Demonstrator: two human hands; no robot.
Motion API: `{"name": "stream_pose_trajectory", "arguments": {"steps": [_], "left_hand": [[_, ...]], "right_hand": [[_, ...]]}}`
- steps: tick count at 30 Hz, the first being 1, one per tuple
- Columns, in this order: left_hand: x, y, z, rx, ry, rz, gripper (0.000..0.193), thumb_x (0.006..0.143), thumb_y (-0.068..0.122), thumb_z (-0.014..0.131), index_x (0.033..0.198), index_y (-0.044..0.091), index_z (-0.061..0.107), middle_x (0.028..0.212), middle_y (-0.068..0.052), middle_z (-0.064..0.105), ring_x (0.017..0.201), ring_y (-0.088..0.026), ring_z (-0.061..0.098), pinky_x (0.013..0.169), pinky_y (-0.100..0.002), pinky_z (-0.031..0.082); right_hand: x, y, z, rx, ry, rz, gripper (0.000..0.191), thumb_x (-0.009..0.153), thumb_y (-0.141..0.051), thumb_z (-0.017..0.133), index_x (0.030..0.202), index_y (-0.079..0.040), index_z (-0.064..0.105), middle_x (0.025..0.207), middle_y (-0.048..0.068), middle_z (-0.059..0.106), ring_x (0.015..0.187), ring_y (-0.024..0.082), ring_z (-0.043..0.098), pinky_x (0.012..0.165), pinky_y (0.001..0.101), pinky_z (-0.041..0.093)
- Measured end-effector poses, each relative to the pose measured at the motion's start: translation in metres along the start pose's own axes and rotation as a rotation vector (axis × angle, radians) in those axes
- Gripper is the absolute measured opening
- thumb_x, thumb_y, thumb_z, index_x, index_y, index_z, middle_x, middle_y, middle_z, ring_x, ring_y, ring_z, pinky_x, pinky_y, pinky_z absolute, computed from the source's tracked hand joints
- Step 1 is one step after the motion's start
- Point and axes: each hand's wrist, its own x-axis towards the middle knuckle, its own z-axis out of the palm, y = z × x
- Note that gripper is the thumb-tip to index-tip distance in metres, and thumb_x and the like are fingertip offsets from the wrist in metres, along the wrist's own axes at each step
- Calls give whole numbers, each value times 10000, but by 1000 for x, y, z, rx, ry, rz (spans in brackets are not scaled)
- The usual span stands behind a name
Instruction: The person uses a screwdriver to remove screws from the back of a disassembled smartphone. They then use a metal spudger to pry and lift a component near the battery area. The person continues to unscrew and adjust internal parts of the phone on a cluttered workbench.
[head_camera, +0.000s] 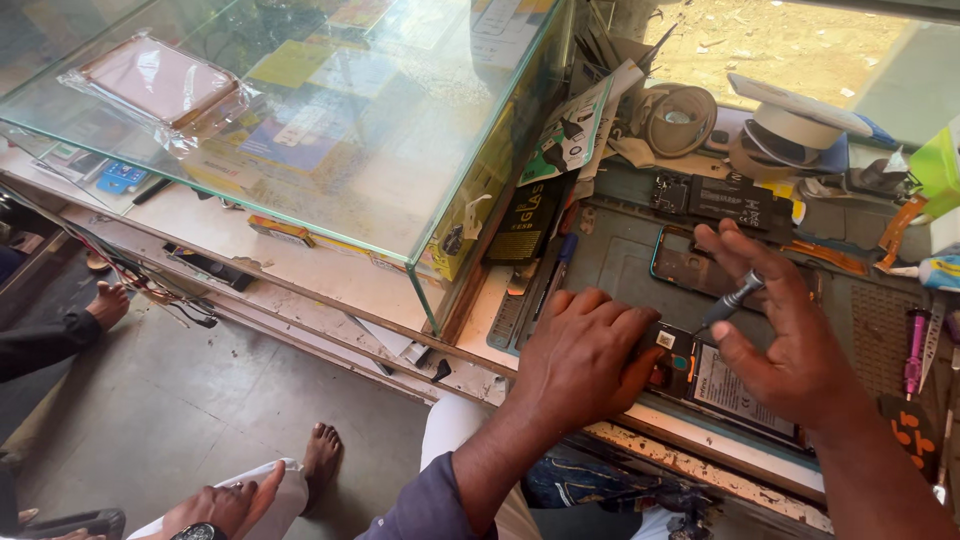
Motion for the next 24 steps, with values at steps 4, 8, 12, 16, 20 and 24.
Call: {"name": "stream_pose_trajectory", "arguments": {"steps": [4, 8, 12, 16, 20, 24], "left_hand": [[0, -1, 0, -14, 58, 29, 309, 918, 288, 692, 1163, 101, 698, 1042, -73, 740, 1024, -269, 632, 938, -428, 423], [-1, 0, 0, 3, 10, -2, 280, 933, 267, 692, 1157, 100, 698, 992, -75, 734, 1006, -273, 639, 956, -431, 427], [-1, 1, -4, -19, 76, 33, 261, 931, 243, 691, 1148, 99, 693, 1013, -68, 739, 1009, -278, 640, 945, -430, 428], [1, 2, -6, -27, 97, 52, 292, 909, 235, 704, 1159, 85, 700, 1002, -79, 733, 984, -285, 639, 890, -431, 421], [3, 2, -6, -8, 72, 40, 294, 908, 225, 699, 1162, 78, 700, 998, -74, 735, 970, -271, 647, 905, -428, 427], [2, 2, -5, -5, 62, 30, 279, 922, 228, 692, 1161, 84, 700, 992, -72, 734, 974, -270, 650, 911, -424, 428]], "right_hand": [[0, 3, -2, 6, 20, 59, 796, 814, 132, 476, 1555, -123, 338, 1666, 189, 430, 1598, 294, 373, 895, 344, 398], [-3, 4, -2, -100, 56, -53, 762, 840, 71, 649, 1533, -110, 390, 1583, 189, 472, 1534, 284, 427, 1235, 422, 359], [-5, 5, -3, -273, 172, 61, 705, 846, -6, 799, 1485, -156, 544, 1393, 118, 597, 1228, 194, 554, 1045, 355, 492], [-5, 5, -6, 65, 134, 151, 609, 916, -78, 735, 1487, -171, 545, 1310, 61, 697, 1241, 183, 640, 1048, 351, 532], [-3, 5, -4, 257, 20, -13, 514, 1004, -29, 612, 1484, -149, 475, 1483, 76, 591, 1441, 201, 514, 1217, 353, 376], [-5, 5, -2, -304, 163, 84, 766, 821, -83, 866, 1511, -154, 541, 1198, 127, 699, 1118, 232, 666, 990, 370, 548]]}}
